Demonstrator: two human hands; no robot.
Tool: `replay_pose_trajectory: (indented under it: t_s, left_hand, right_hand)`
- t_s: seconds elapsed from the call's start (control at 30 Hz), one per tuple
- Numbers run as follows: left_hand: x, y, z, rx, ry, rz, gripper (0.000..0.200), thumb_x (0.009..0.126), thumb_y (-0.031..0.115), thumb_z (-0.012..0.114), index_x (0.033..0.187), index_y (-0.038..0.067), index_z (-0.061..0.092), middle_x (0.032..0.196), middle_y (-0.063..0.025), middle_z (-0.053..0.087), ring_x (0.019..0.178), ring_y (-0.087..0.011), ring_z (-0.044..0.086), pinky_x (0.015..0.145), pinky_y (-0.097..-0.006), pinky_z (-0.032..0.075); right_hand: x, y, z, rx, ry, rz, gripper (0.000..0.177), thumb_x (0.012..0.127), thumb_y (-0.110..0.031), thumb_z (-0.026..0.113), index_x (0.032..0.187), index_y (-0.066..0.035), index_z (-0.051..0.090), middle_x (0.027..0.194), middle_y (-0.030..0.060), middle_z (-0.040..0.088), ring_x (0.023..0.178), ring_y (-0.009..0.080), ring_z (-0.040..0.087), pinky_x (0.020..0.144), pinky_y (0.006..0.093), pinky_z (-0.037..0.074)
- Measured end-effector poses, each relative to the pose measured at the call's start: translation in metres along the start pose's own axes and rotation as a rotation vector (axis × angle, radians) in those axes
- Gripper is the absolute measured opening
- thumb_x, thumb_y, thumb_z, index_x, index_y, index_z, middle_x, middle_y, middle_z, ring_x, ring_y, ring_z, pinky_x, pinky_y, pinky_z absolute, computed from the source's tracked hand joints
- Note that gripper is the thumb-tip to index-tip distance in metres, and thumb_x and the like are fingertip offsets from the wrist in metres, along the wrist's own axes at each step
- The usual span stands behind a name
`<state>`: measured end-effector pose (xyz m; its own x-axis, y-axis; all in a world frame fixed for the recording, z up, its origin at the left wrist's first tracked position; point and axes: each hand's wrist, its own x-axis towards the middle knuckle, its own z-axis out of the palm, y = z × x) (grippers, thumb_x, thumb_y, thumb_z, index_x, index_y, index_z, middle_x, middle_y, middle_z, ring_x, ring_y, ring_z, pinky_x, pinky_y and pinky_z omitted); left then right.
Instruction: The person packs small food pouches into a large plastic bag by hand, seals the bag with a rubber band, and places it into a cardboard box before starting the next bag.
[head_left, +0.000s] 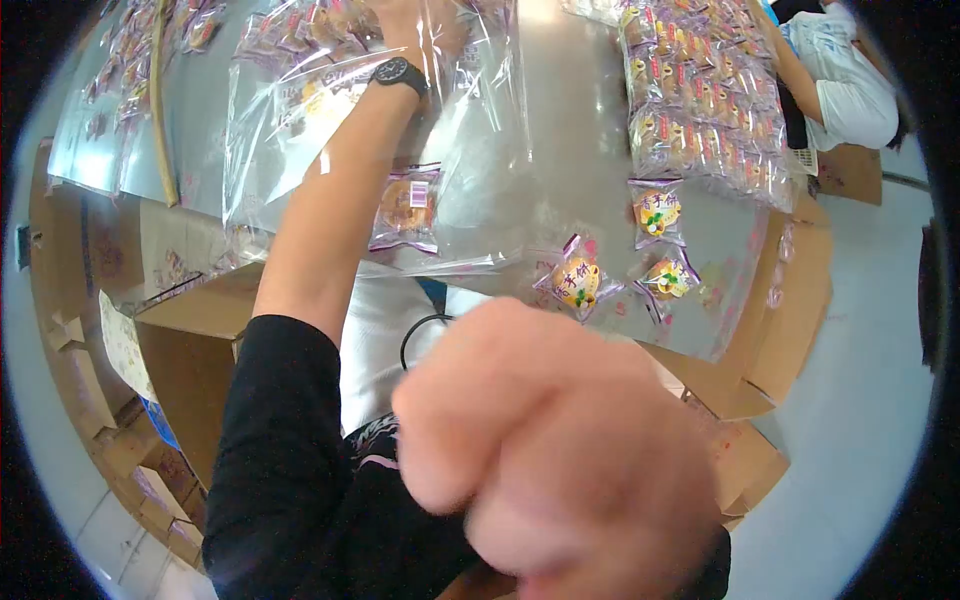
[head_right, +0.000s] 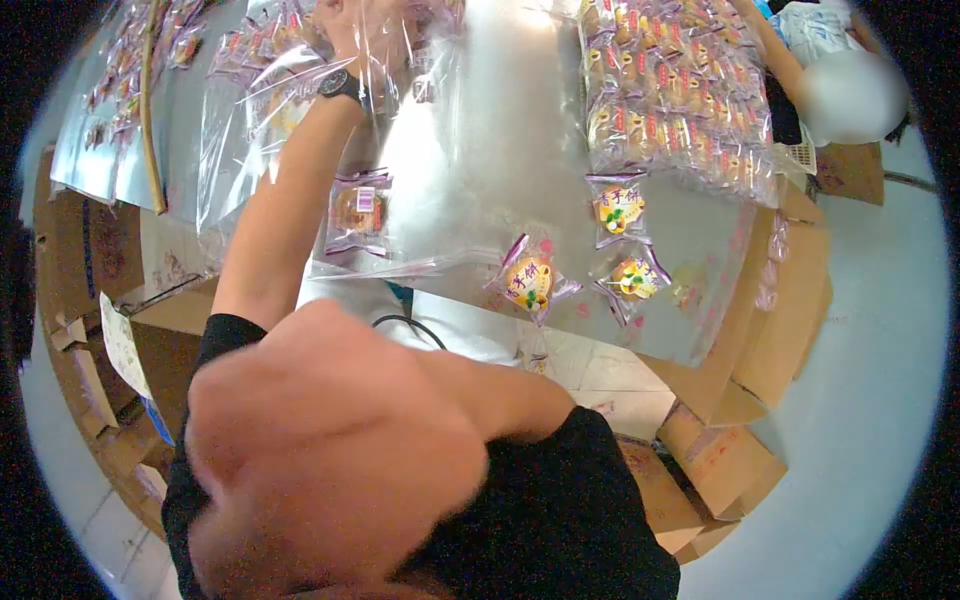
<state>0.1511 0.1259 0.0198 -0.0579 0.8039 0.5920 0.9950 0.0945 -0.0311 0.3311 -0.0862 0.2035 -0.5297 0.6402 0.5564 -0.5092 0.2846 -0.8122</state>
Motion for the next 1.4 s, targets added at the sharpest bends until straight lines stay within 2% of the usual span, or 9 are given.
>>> replay_pose_trajectory:
  t_s: [0.17, 0.47, 0.67, 0.77, 0.87, 0.9, 1.03, 1.27, 1.4]
  left_hand:
    - [0.001, -0.002, -0.007, -0.019, -0.007, 0.006, 0.059, 0.09, 0.037, 0.068, 0.142, 0.013, 0.055, 0.14, -0.0137, 0.058, 0.131, -0.0339, 0.054, 0.098, -0.0572, 0.044]
    - [-0.006, -0.016, -0.033, -0.128, -0.096, 0.109, 0.069, 0.088, 0.038, 0.073, 0.149, 0.016, 0.049, 0.148, -0.0106, 0.055, 0.135, -0.0309, 0.053, 0.099, -0.0568, 0.046]
    - [-0.02, -0.032, -0.027, -0.166, -0.02, 0.035, 0.074, 0.082, 0.05, 0.078, 0.144, 0.017, 0.055, 0.137, -0.0084, 0.063, 0.136, -0.0292, 0.052, 0.108, -0.0652, 0.039]
    - [-0.02, -0.034, -0.03, -0.234, -0.032, 0.015, 0.055, 0.087, 0.042, 0.075, 0.135, 0.018, 0.06, 0.134, -0.0045, 0.065, 0.132, -0.0288, 0.057, 0.105, -0.0656, 0.041]
    - [-0.027, -0.043, -0.011, -0.137, 0.069, 0.066, 0.06, 0.086, 0.033, 0.076, 0.142, 0.023, 0.058, 0.135, -0.001, 0.066, 0.132, -0.027, 0.058, 0.105, -0.0521, 0.045]
    - [-0.027, -0.043, -0.011, -0.103, 0.085, 0.068, 0.059, 0.084, 0.03, 0.075, 0.141, 0.024, 0.059, 0.135, 0.0026, 0.066, 0.131, -0.0252, 0.058, 0.105, -0.0532, 0.042]
    - [-0.017, -0.028, -0.028, -0.1, -0.117, 0.001, 0.066, 0.081, 0.031, 0.072, 0.144, 0.022, 0.056, 0.145, 0.0008, 0.06, 0.136, -0.0258, 0.053, 0.105, -0.0575, 0.039]
    - [-0.059, -0.048, -0.014, -0.167, 0.01, 0.227, 0.076, 0.086, 0.028, 0.066, 0.154, 0.006, 0.042, 0.156, -0.0204, 0.045, 0.151, -0.0384, 0.032, 0.124, -0.0603, 0.018]
    - [-0.083, -0.058, -0.058, -0.276, 0.08, 0.19, 0.065, 0.082, 0.026, 0.07, 0.142, 0.007, 0.054, 0.145, -0.0197, 0.053, 0.142, -0.0397, 0.043, 0.121, -0.0583, 0.026]
  right_hand:
    - [-0.022, 0.061, -0.014, -0.505, 0.034, 0.272, 0.018, 0.093, -0.005, 0.062, 0.104, 0.004, 0.072, 0.107, 0.0162, 0.073, 0.098, 0.033, 0.07, 0.085, 0.0405, 0.055]
    - [-0.038, 0.144, -0.029, -1.15, -0.004, 0.38, 0.058, 0.099, -0.009, 0.053, 0.149, 0.016, 0.037, 0.157, 0.04, 0.031, 0.151, 0.0516, 0.028, 0.125, 0.0503, 0.026]
    - [-0.027, 0.191, -0.018, -0.936, 0.139, 0.433, 0.062, 0.1, -0.01, 0.05, 0.152, 0.016, 0.03, 0.16, 0.043, 0.021, 0.155, 0.0517, 0.016, 0.128, 0.0505, 0.017]
    - [-0.022, 0.216, -0.01, -1.171, 0.387, 0.224, 0.054, 0.1, -0.011, 0.056, 0.145, 0.014, 0.042, 0.154, 0.0409, 0.035, 0.152, 0.0485, 0.029, 0.126, 0.0488, 0.024]
    - [0.001, 0.206, -0.005, -0.656, 0.596, 0.202, 0.042, 0.099, -0.014, 0.065, 0.132, 0.011, 0.055, 0.14, 0.0336, 0.053, 0.137, 0.0392, 0.05, 0.116, 0.0455, 0.038]
    - [0.008, 0.211, -0.003, -0.559, 0.731, 0.261, 0.034, 0.098, -0.016, 0.071, 0.121, 0.007, 0.062, 0.126, 0.0216, 0.063, 0.117, 0.0286, 0.06, 0.103, 0.0414, 0.047]
    - [0.028, 0.23, -0.025, -0.512, 0.792, 0.415, 0.02, 0.094, -0.014, 0.072, 0.101, 0.004, 0.067, 0.116, 0.0196, 0.065, 0.105, 0.0281, 0.063, 0.092, 0.0416, 0.05]
    - [0.068, 0.254, -0.057, -1.043, 0.604, -0.022, 0.045, 0.095, -0.021, 0.067, 0.131, 0.004, 0.056, 0.138, 0.0293, 0.055, 0.129, 0.0439, 0.051, 0.111, 0.0491, 0.041]
    - [0.078, 0.257, -0.079, -1.333, 0.503, 0.286, 0.063, 0.095, -0.019, 0.062, 0.153, -0.001, 0.042, 0.156, 0.03, 0.038, 0.146, 0.0475, 0.036, 0.122, 0.054, 0.031]
